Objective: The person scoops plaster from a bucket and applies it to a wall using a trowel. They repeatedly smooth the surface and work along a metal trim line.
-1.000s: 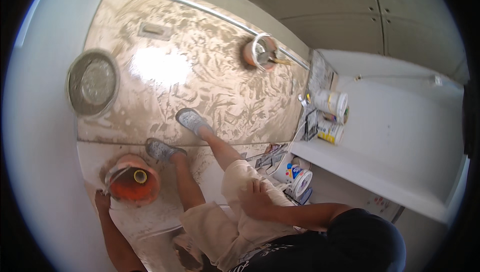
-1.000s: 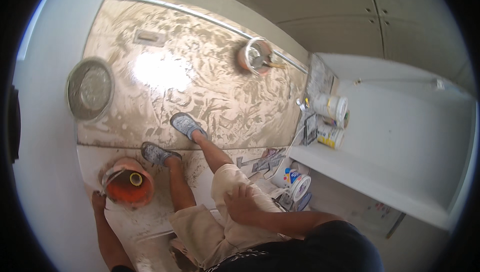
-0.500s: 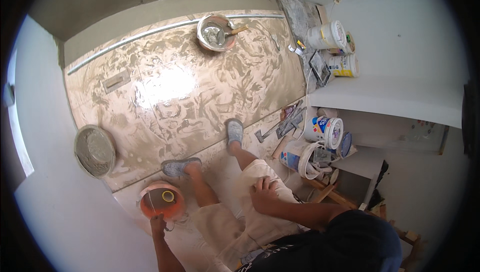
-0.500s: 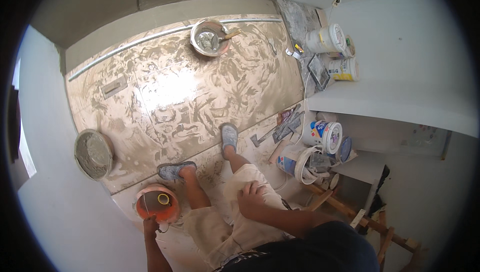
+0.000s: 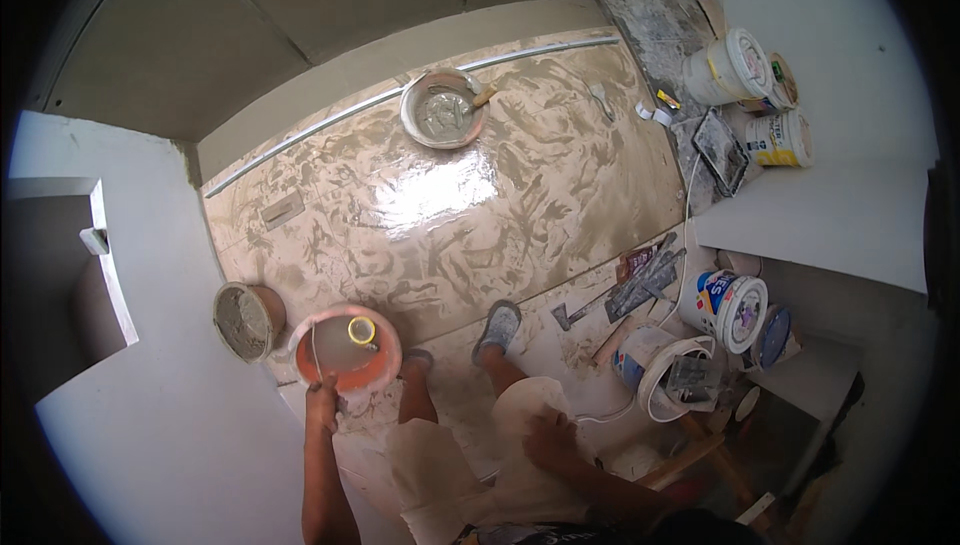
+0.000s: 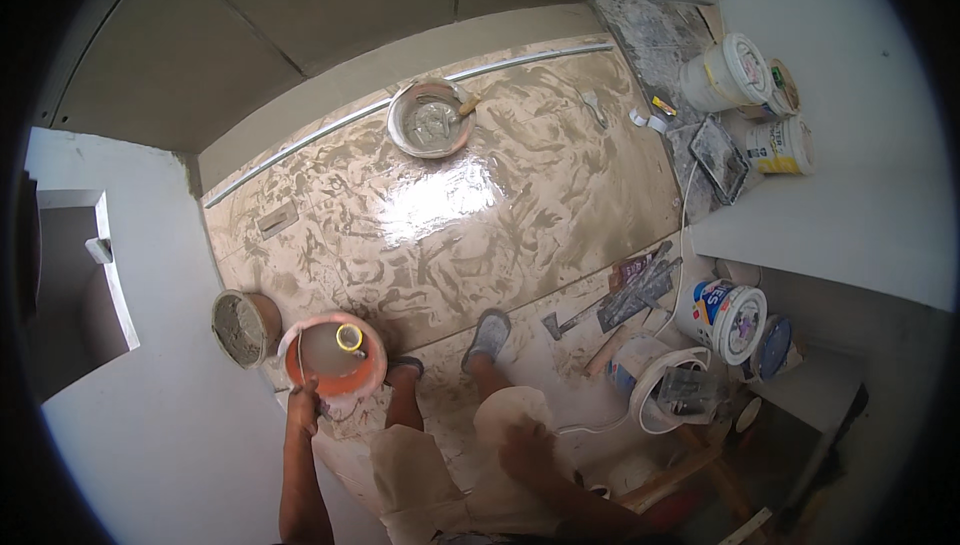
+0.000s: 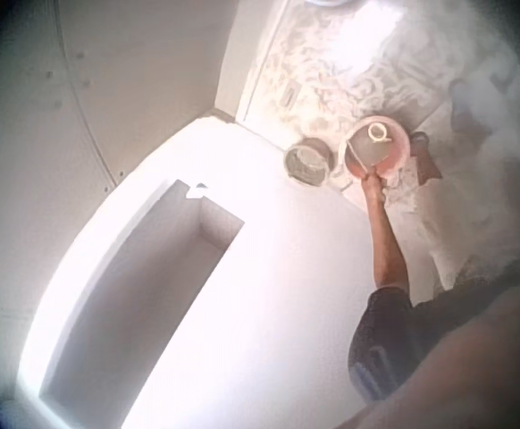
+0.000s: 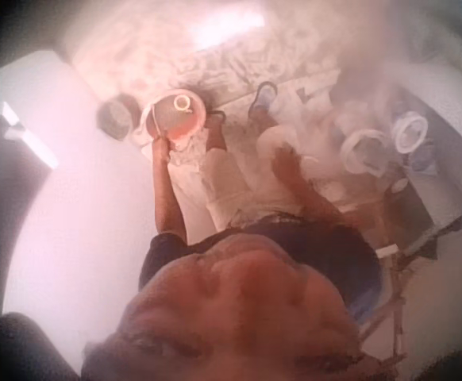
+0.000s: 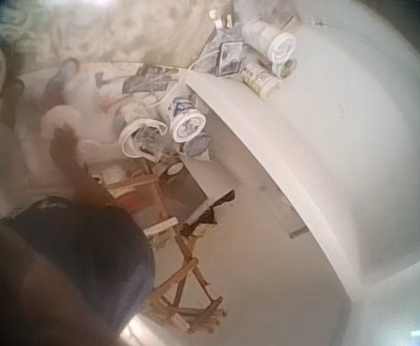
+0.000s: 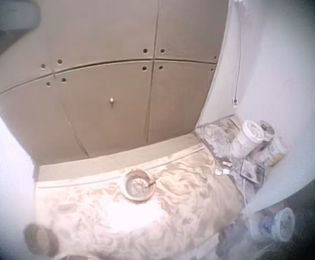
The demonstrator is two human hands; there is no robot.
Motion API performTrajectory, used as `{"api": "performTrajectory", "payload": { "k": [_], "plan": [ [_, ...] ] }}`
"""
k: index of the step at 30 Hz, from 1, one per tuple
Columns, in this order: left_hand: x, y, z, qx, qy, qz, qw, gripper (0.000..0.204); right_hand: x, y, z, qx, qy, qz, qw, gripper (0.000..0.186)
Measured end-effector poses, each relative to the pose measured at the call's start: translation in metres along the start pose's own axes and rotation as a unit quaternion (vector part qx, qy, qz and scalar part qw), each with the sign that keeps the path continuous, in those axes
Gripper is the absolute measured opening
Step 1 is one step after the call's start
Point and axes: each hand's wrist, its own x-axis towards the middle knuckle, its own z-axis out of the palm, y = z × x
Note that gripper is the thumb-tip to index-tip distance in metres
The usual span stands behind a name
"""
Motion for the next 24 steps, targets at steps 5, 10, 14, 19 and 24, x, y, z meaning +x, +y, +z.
{"api": "performTrajectory", "payload": {
  "k": [5, 10, 14, 19, 24],
  "plan": [
    [-0.032, 0.102, 0.131, -0.046, -0.083, 0.037, 0.995, 0.026, 0.019, 0.042, -0.039, 0.124, -0.089, 0.076, 0.985, 0.042],
    [-0.047, 0.186, 0.266, -0.074, -0.183, 0.053, 0.979, 0.026, 0.047, 0.085, -0.081, 0.198, -0.076, 0.075, 0.974, 0.045],
    [-0.054, 0.25, 0.391, -0.083, -0.251, 0.035, 0.964, 0.025, 0.088, 0.145, -0.094, 0.296, 0.028, 0.048, 0.953, 0.039],
    [-0.038, 0.316, 0.553, -0.085, -0.304, -0.013, 0.949, 0.04, 0.108, 0.257, -0.128, 0.564, 0.007, 0.213, 0.798, 0.038],
    [-0.007, 0.347, 0.691, -0.007, -0.293, -0.019, 0.956, 0.048, 0.169, 0.337, -0.181, 0.542, 0.083, 0.218, 0.808, 0.034]
  ]
}}
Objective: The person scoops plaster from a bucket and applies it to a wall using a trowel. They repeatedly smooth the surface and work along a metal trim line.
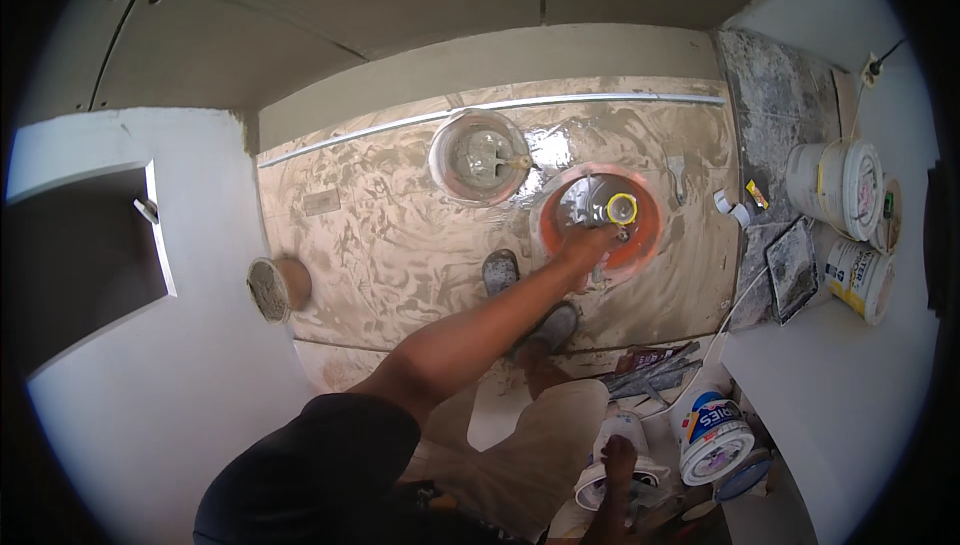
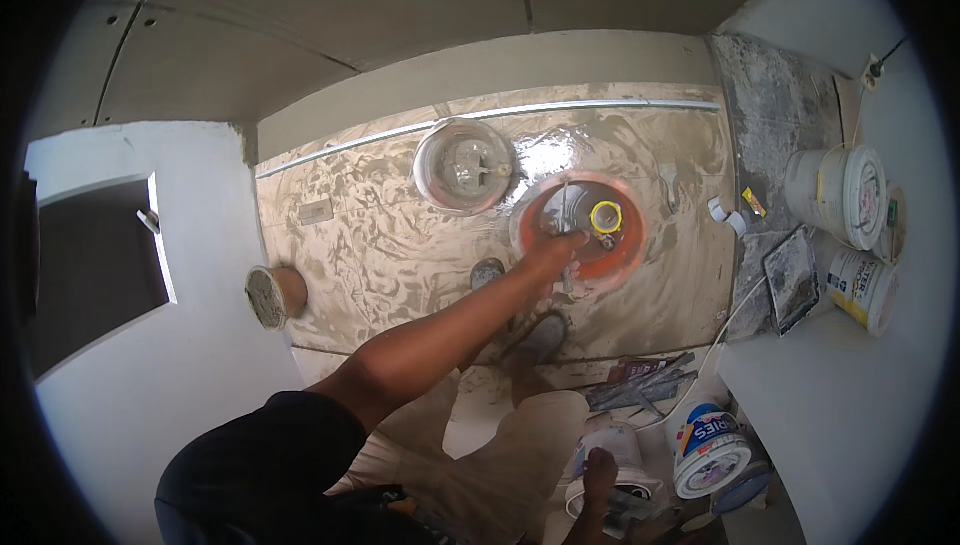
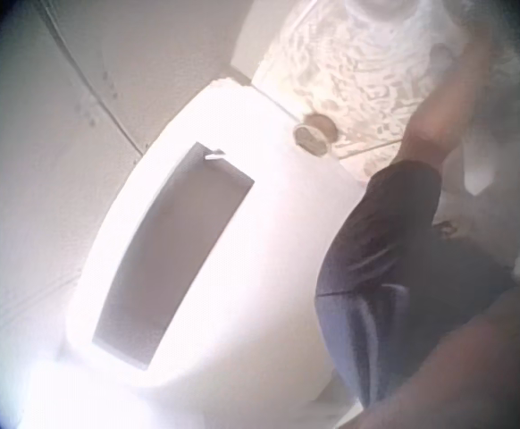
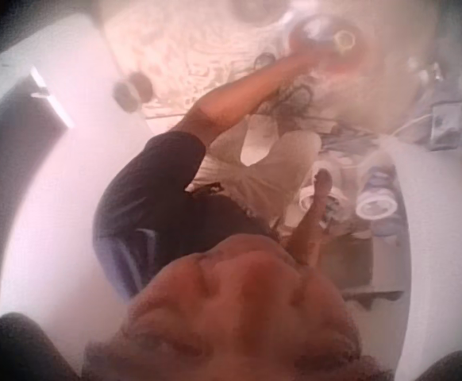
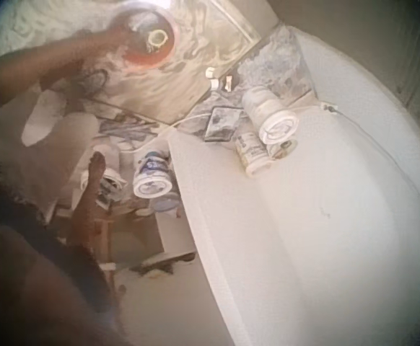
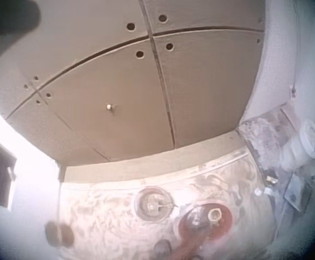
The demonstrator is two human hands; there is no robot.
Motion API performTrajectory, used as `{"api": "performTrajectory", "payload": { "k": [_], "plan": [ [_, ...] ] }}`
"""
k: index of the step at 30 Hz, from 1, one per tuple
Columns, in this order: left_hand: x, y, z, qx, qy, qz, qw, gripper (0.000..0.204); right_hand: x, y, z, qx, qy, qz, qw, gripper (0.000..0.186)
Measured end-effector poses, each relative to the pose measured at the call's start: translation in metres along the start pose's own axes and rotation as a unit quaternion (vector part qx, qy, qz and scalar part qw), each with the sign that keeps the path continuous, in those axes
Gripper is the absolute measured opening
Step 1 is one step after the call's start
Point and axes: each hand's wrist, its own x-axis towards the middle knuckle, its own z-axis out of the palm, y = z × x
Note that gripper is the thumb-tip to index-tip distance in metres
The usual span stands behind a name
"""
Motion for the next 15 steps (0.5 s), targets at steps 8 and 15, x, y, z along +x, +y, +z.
{"api": "performTrajectory", "payload": {
  "k": [8, 15],
  "plan": [
    [0.103, 0.026, 0.05, -0.083, 0.009, -0.007, 0.997, 0.014, 0.277, -0.181, -0.072, -0.247, 0.085, -0.269, 0.927, 0.023],
    [0.141, 0.004, -0.008, -0.144, 0.003, 0.041, 0.989, 0.022, 0.576, -0.301, -0.05, -0.372, 0.102, -0.214, 0.897, 0.028]
  ]
}}
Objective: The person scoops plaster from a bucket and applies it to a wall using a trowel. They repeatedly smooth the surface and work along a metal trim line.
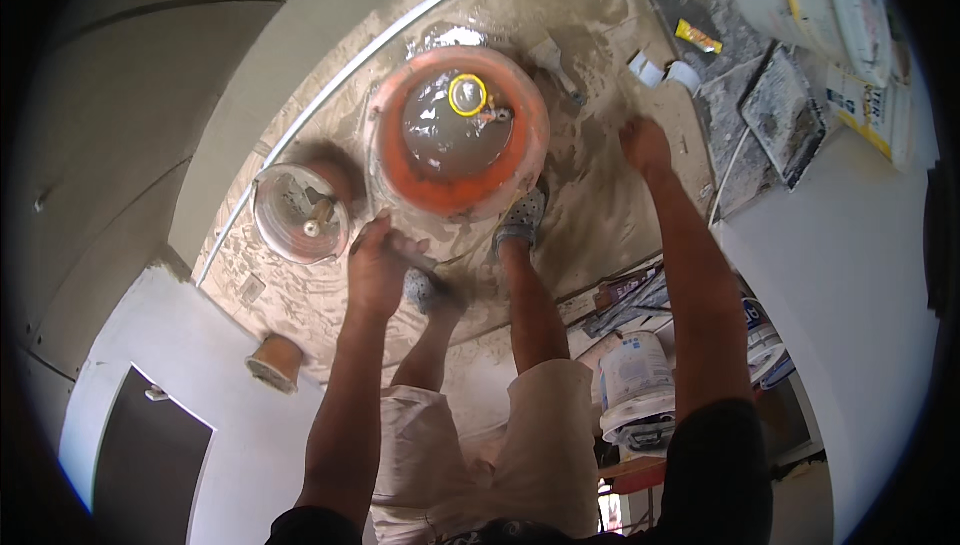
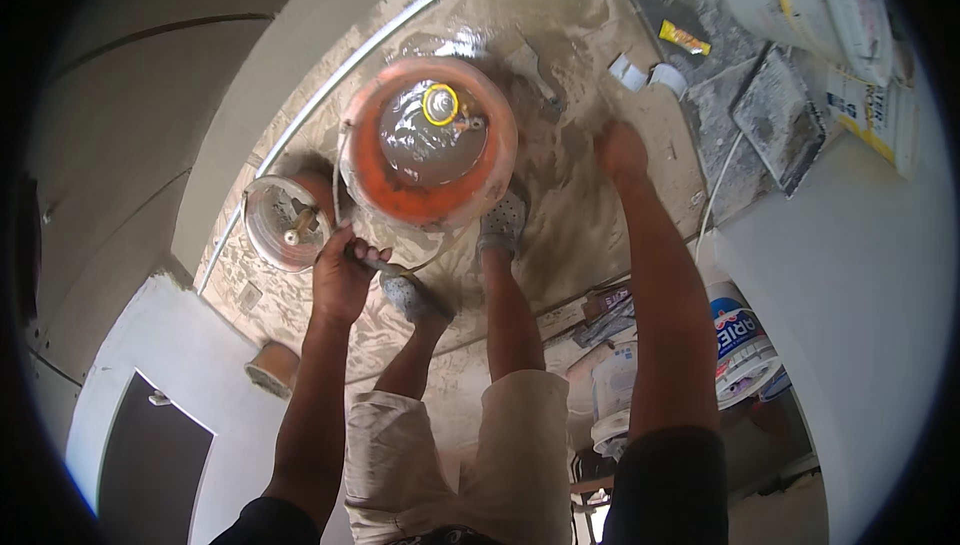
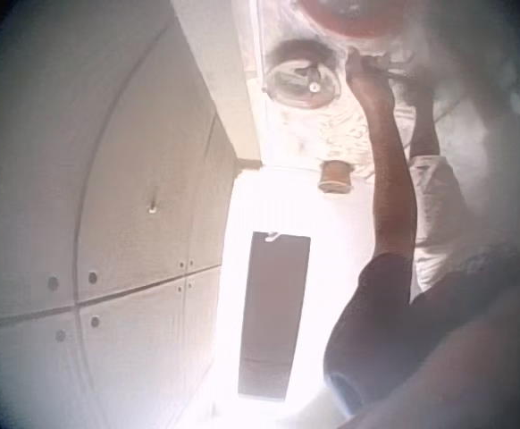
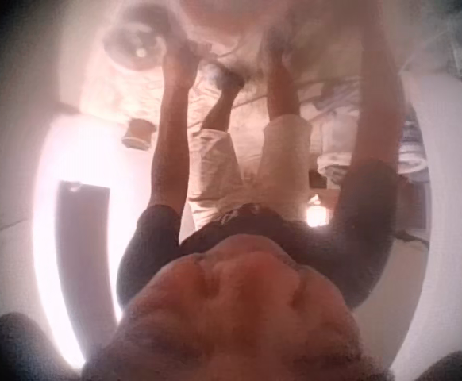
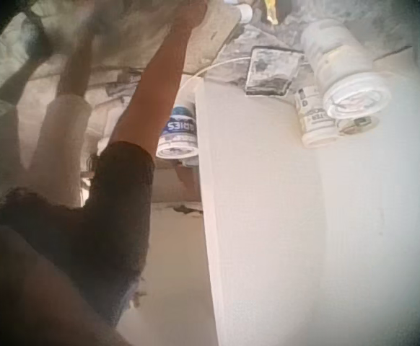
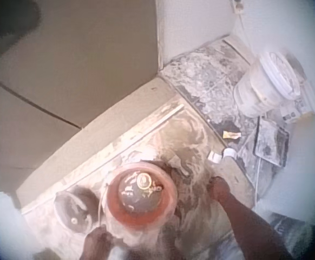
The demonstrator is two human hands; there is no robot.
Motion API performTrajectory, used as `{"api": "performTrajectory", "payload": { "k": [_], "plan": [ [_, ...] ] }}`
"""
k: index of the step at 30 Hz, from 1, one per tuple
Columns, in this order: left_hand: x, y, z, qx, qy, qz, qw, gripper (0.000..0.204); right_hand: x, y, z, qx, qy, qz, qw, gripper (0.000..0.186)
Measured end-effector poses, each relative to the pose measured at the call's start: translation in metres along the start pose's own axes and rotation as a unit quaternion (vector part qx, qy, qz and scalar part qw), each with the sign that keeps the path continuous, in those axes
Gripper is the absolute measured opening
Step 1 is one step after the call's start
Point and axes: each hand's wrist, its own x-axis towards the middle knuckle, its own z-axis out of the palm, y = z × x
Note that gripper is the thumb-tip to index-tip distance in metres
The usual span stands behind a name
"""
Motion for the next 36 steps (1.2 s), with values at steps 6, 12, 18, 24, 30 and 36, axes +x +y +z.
{"api": "performTrajectory", "payload": {
  "k": [6, 12, 18, 24, 30, 36],
  "plan": [
    [-0.08, -0.066, -0.129, 0.42, 0.205, -0.139, 0.873, 0.052, 0.116, -0.066, 0.042, -0.031, -0.081, 0.008, 0.996, 0.046],
    [-0.227, -0.114, -0.116, 0.646, 0.124, -0.428, 0.62, 0.064, 0.119, -0.093, 0.069, -0.01, -0.02, 0.007, 1.0, 0.041],
    [-0.276, -0.071, -0.036, 0.668, 0.157, -0.289, 0.667, 0.072, 0.029, -0.088, -0.022, 0.143, -0.025, -0.081, 0.986, 0.029],
    [-0.29, -0.06, -0.03, 0.727, 0.142, -0.271, 0.614, 0.079, -0.086, -0.147, -0.083, 0.183, -0.039, -0.204, 0.961, 0.024],
    [-0.257, -0.083, -0.074, 0.81, 0.154, -0.219, 0.522, 0.079, -0.057, -0.232, 0.008, 0.037, -0.215, -0.129, 0.967, 0.028],
    [-0.26, -0.061, -0.122, 0.758, 0.16, -0.201, 0.6, 0.069, -0.036, -0.261, 0.08, -0.09, -0.214, -0.187, 0.955, 0.033]
  ]
}}
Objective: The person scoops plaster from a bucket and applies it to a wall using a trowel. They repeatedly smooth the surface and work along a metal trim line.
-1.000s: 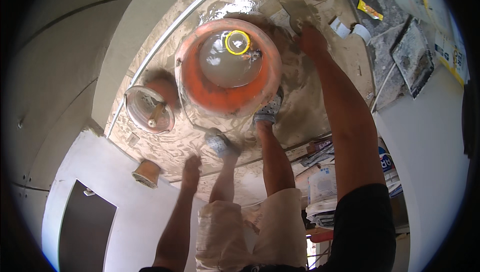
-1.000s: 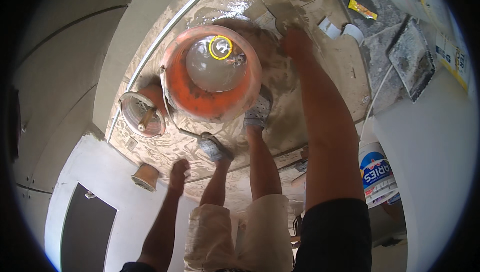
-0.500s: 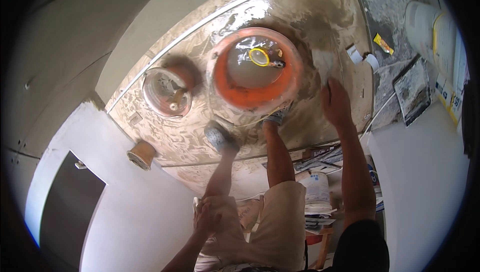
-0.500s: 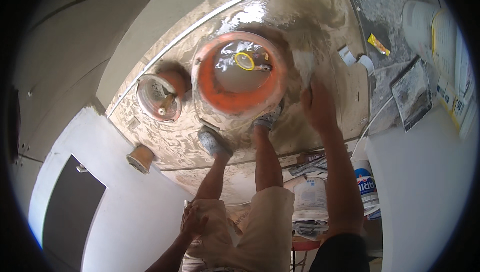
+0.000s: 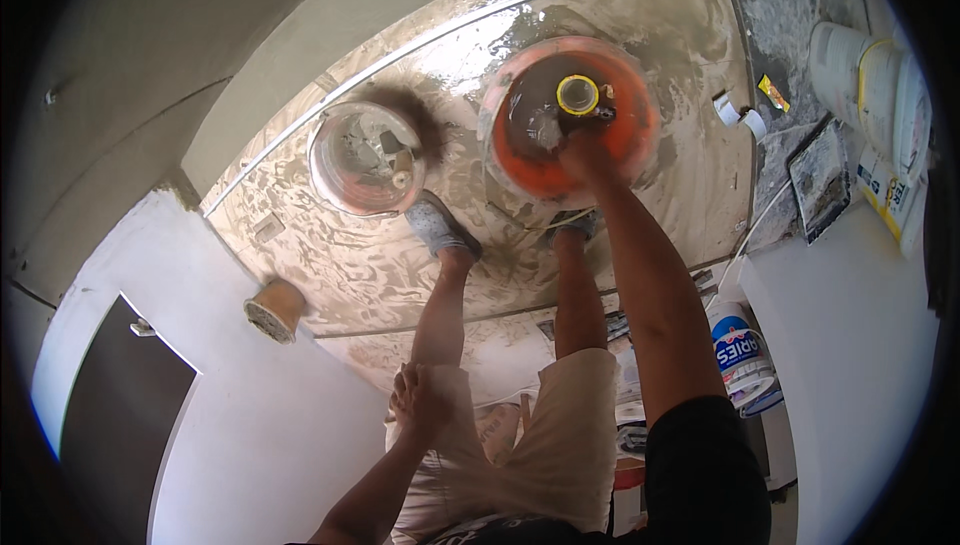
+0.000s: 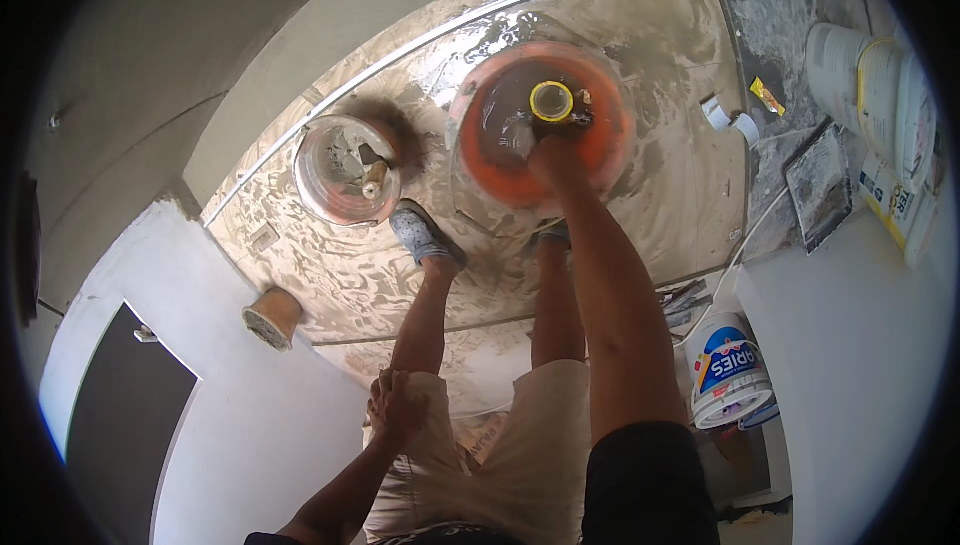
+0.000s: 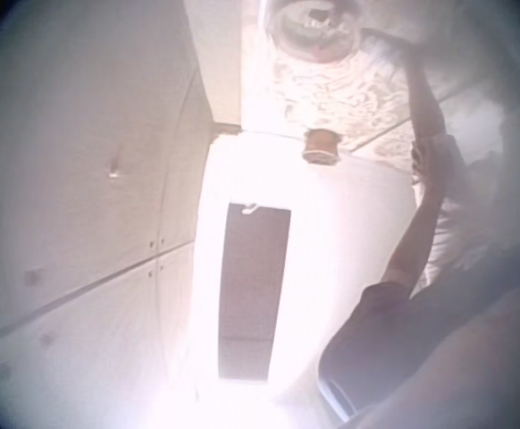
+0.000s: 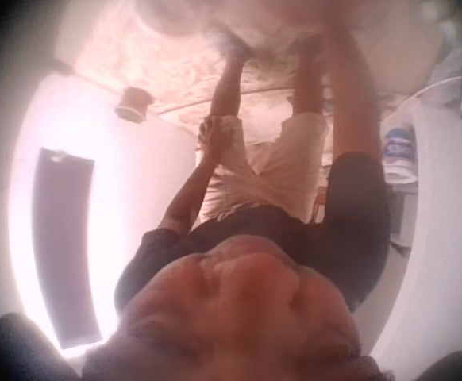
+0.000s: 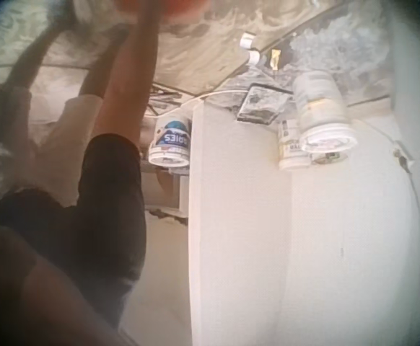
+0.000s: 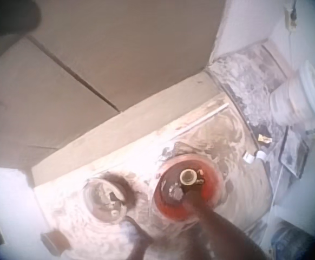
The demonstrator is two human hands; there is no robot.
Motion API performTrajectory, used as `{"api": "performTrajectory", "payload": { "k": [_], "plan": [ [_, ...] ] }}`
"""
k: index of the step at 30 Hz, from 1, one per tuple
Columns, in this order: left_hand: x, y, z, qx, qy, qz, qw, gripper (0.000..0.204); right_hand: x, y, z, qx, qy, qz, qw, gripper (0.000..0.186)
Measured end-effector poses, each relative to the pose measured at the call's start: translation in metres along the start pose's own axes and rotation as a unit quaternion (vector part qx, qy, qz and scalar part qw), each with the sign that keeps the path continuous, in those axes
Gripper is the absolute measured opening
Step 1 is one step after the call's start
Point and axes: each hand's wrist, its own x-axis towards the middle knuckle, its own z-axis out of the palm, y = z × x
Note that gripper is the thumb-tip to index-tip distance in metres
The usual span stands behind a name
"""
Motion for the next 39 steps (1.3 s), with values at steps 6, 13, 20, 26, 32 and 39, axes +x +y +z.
{"api": "performTrajectory", "payload": {
  "k": [6, 13, 20, 26, 32, 39],
  "plan": [
    [0.007, -0.015, 0.003, -0.006, 0.002, 0.018, 1.0, 0.065, 0.008, -0.01, 0.023, 0.182, 0.036, 0.154, 0.971, 0.038],
    [0.007, -0.019, 0.018, -0.031, 0.023, 0.01, 0.999, 0.064, -0.021, -0.019, -0.006, 0.194, 0.087, 0.05, 0.976, 0.042],
    [0.006, -0.017, 0.019, -0.044, 0.028, 0.026, 0.998, 0.062, -0.077, -0.042, -0.019, 0.288, 0.168, 0.096, 0.938, 0.028],
    [0.002, -0.018, 0.038, -0.07, 0.044, 0.036, 0.996, 0.062, -0.06, -0.021, -0.007, 0.138, 0.17, 0.051, 0.974, 0.031],
    [-0.004, -0.013, 0.067, -0.086, 0.086, 0.019, 0.992, 0.062, -0.02, 0.001, 0.003, -0.216, 0.108, -0.164, 0.956, 0.044],
    [0.003, -0.048, 0.055, -0.231, 0.038, -0.046, 0.971, 0.066, -0.019, 0.034, -0.001, -0.262, 0.138, -0.12, 0.948, 0.029]
  ]
}}
